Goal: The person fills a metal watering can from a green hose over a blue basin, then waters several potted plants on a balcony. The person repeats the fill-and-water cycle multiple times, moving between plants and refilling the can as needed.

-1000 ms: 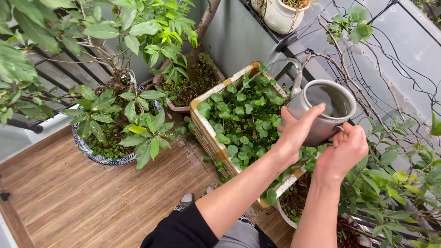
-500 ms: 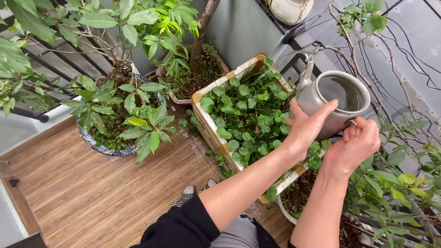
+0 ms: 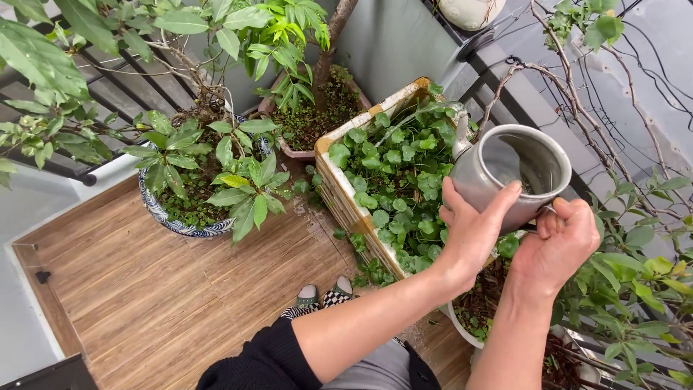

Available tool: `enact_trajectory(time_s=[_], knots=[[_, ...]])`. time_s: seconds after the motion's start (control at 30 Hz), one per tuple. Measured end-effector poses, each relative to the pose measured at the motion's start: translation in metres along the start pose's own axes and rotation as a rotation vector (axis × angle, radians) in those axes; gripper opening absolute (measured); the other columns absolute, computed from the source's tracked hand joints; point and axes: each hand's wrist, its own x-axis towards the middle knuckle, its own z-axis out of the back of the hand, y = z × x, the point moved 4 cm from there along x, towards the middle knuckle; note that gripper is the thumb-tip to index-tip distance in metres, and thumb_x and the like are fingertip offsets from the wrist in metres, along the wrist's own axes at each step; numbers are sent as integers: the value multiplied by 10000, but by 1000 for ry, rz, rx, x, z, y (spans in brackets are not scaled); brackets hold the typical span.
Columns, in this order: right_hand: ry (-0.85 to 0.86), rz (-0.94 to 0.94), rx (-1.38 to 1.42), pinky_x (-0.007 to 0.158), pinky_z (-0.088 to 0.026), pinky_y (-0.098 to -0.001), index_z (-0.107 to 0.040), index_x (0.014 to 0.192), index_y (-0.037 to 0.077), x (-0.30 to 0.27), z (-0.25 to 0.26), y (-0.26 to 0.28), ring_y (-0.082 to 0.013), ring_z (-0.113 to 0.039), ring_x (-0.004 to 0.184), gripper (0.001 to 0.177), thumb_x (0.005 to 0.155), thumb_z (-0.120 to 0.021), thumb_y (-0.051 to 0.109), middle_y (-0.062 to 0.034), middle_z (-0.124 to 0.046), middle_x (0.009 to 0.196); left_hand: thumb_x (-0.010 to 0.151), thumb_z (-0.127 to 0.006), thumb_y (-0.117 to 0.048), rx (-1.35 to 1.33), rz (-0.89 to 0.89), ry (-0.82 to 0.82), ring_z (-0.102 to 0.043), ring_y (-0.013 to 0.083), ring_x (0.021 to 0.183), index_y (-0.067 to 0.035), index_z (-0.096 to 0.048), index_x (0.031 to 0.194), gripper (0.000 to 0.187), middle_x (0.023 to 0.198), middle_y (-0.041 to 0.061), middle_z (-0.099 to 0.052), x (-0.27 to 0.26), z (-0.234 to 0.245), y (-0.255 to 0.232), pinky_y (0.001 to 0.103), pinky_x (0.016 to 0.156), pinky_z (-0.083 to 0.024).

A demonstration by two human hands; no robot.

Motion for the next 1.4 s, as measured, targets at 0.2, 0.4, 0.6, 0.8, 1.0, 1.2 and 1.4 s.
enact_trajectory(time_s=[0.2,0.4,0.6,0.8,1.0,1.2,1.4], knots=[[21,-32,-48,494,-132,-230,-198,542,172,-20,-1,11,-64,-158,505,360,754,-449,24,59,-166,543,514,-445,-588,-15,2,-39,-201,165,1316,-209,110,1394,1107,1386,108,-101,-12,9,12,321,1064,-216],[50,-52,-41,479,-153,-218,-224,539,167,-32,1,11,-61,-172,489,356,760,-459,18,62,-187,535,521,-441,-596,-34,20,-22,-62,147,1358,-210,169,1378,1120,1425,102,-28,-25,16,18,376,1094,-166],[60,-50,-40,477,-136,-227,-205,534,165,-38,2,10,-66,-155,489,372,753,-461,9,55,-173,533,534,-443,-593,-66,9,-39,37,117,1370,-213,166,1379,1109,1444,107,61,-27,20,25,362,1105,-112],[34,-50,-50,483,-142,-222,-204,548,171,-38,8,10,-60,-166,500,374,765,-466,15,63,-169,549,537,-435,-582,-59,49,-19,-83,143,1367,-221,169,1378,1097,1437,96,52,-31,19,24,358,1101,-168],[-25,-55,-45,486,-133,-235,-208,550,173,-28,16,6,-62,-159,500,374,768,-472,23,63,-183,536,508,-440,-588,-42,58,4,91,134,1372,-213,168,1380,1127,1434,152,98,-24,10,22,377,1107,-108],[-90,-43,-59,483,-158,-225,-249,552,159,-12,22,6,-63,-201,500,332,766,-465,24,55,-212,545,508,-451,-564,-36,64,47,141,151,1363,-205,160,1382,1126,1428,171,104,-12,-5,15,394,1108,-118],[-148,-9,-96,495,-150,-220,-383,571,121,13,31,-2,-55,-214,508,189,734,-450,55,55,-234,536,467,-451,-559,-10,74,47,-77,218,1365,-213,128,1395,1147,1420,207,53,7,-18,6,400,1080,-196]])
